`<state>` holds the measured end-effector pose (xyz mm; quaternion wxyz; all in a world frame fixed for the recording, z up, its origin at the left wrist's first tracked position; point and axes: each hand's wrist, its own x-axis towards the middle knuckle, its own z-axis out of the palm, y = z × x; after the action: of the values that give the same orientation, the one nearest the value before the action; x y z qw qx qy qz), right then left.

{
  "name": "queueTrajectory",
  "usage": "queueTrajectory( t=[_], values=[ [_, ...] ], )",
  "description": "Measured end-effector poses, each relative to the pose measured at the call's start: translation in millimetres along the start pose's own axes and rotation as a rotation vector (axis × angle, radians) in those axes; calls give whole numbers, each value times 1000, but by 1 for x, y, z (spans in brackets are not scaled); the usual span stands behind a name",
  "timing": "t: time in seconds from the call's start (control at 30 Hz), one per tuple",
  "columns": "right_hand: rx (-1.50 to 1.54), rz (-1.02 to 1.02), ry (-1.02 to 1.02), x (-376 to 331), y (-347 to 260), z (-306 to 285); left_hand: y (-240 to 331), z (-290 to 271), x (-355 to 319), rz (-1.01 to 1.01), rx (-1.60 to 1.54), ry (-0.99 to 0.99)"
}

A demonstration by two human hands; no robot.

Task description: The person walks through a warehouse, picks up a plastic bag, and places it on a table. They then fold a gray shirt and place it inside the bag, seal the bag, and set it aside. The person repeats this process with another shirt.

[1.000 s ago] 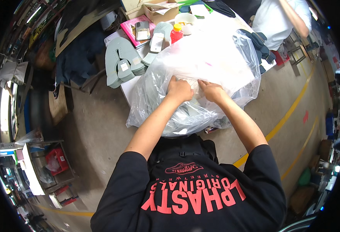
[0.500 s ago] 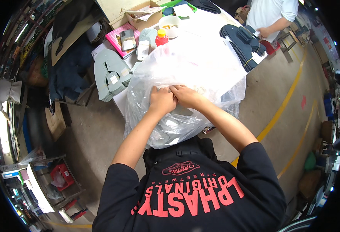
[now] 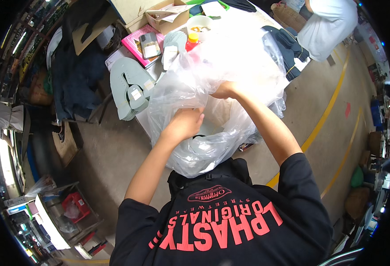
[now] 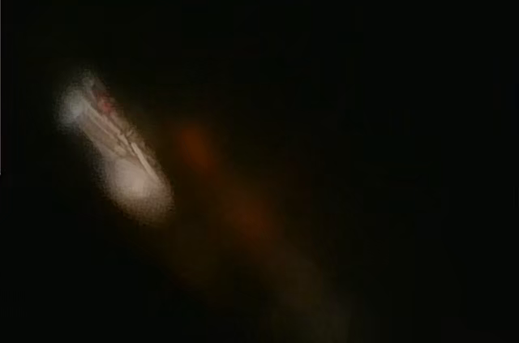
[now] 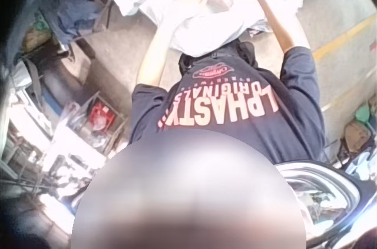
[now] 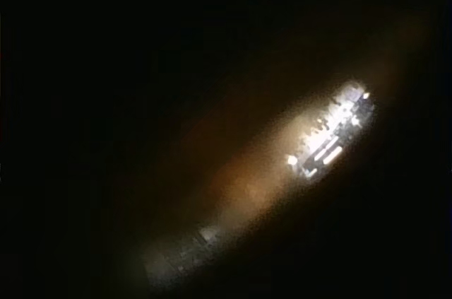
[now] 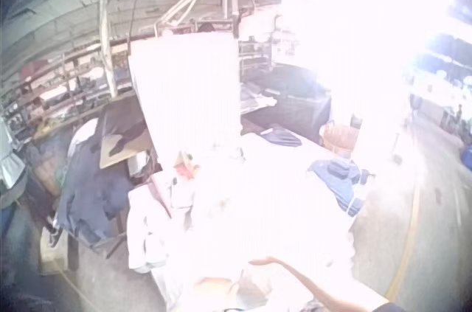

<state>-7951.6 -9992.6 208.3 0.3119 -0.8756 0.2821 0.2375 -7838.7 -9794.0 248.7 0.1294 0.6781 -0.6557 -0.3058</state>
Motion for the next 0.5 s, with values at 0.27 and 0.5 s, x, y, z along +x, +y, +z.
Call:
queueTrajectory(
  t=[0.27, 0.5],
  values=[
    [-261, -386, -122, -130, -139, -47, -92, -126, -86, 174, -979, 473],
    [959, -634, -235, -71, -239, -12, -310, -116, -59, -775, -1113, 691]
  ],
)
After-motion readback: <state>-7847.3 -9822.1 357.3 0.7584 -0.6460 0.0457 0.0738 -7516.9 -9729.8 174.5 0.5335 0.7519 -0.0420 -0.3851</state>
